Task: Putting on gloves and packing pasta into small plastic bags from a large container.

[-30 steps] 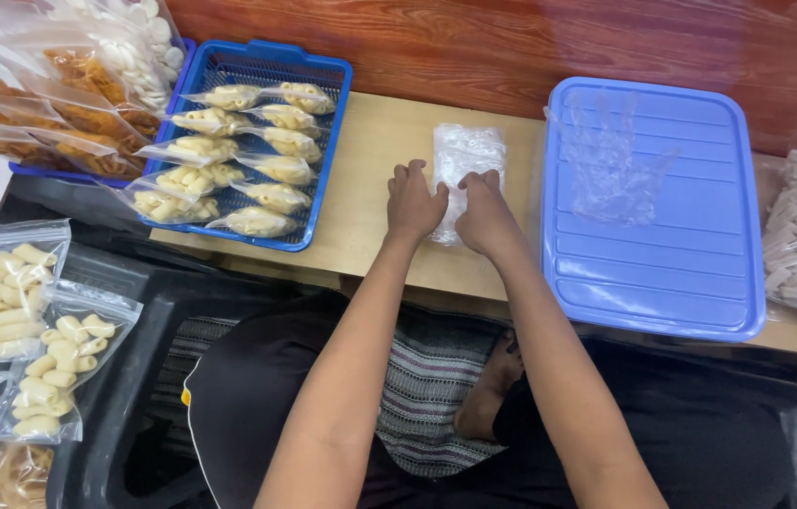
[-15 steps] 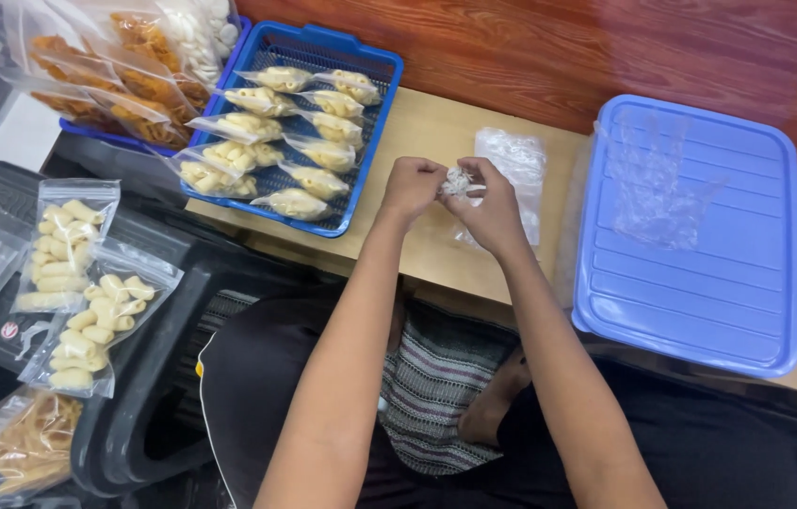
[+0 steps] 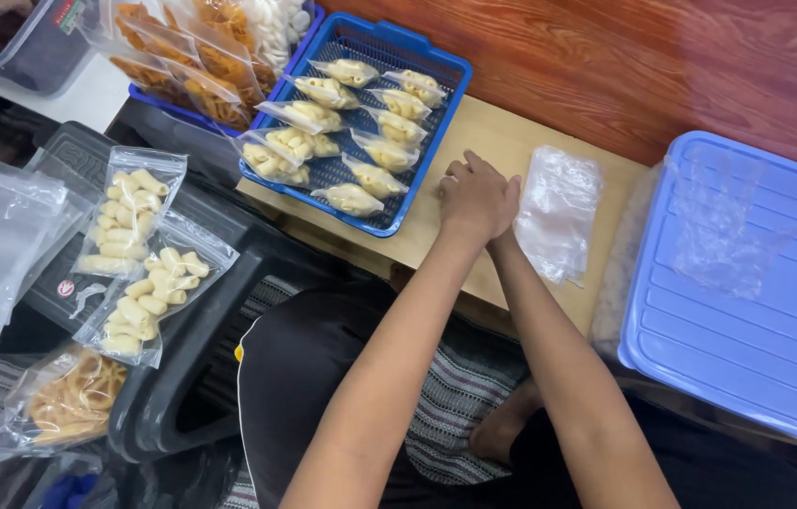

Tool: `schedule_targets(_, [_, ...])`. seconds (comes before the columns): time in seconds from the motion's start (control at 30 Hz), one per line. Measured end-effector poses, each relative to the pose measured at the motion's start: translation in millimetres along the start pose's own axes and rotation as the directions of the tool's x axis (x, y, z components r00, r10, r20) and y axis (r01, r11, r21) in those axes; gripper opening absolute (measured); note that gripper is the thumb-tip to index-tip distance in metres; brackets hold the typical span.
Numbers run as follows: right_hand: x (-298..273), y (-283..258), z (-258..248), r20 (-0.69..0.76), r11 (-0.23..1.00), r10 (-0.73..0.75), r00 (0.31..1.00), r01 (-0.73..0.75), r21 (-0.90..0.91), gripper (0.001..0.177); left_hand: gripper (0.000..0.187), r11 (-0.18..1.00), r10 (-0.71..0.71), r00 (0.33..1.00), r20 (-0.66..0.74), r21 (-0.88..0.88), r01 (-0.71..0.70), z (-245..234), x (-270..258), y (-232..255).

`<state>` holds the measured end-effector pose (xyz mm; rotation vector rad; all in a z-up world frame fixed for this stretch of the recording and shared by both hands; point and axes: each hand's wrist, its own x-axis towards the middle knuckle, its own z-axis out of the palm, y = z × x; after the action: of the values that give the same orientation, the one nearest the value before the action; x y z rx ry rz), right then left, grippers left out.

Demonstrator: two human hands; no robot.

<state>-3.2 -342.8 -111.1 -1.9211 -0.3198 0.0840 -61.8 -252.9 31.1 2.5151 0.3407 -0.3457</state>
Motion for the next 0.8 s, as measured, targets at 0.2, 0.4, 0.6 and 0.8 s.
schedule_targets(0.2, [36.3,-2.0,19.9,0.082,1.0,-0.019,0.996,0.02,-0.004,0.031,0.086,0.996,0.005,1.0,-0.026,0.087,-0.002,-6.8,-9.5,9.4])
schedule_targets(0.4, [56.2,-12.8,18.0,0.139,0.999,-0.033,0.99,0.035,-0.015,0.035,0.088,0.996,-0.009,0.998,-0.062,0.087,0.014,4.1,-0.1,2.1])
schedule_targets(0.6, [52.1,-23.5,-8.6,0.166,0.999,-0.027,0.986,0.033,-0.038,0.04,0.086,0.998,0.041,0.98,-0.195,-0.036,-0.049,0.8,0.2,5.2])
schedule_targets(0.8, [53.5,-25.8,-53.8,0.152,0.998,-0.023,0.988,0.033,-0.062,0.045,0.073,0.891,0.081,0.857,-0.508,-0.348,-0.29,-7.1,-17.7,36.6])
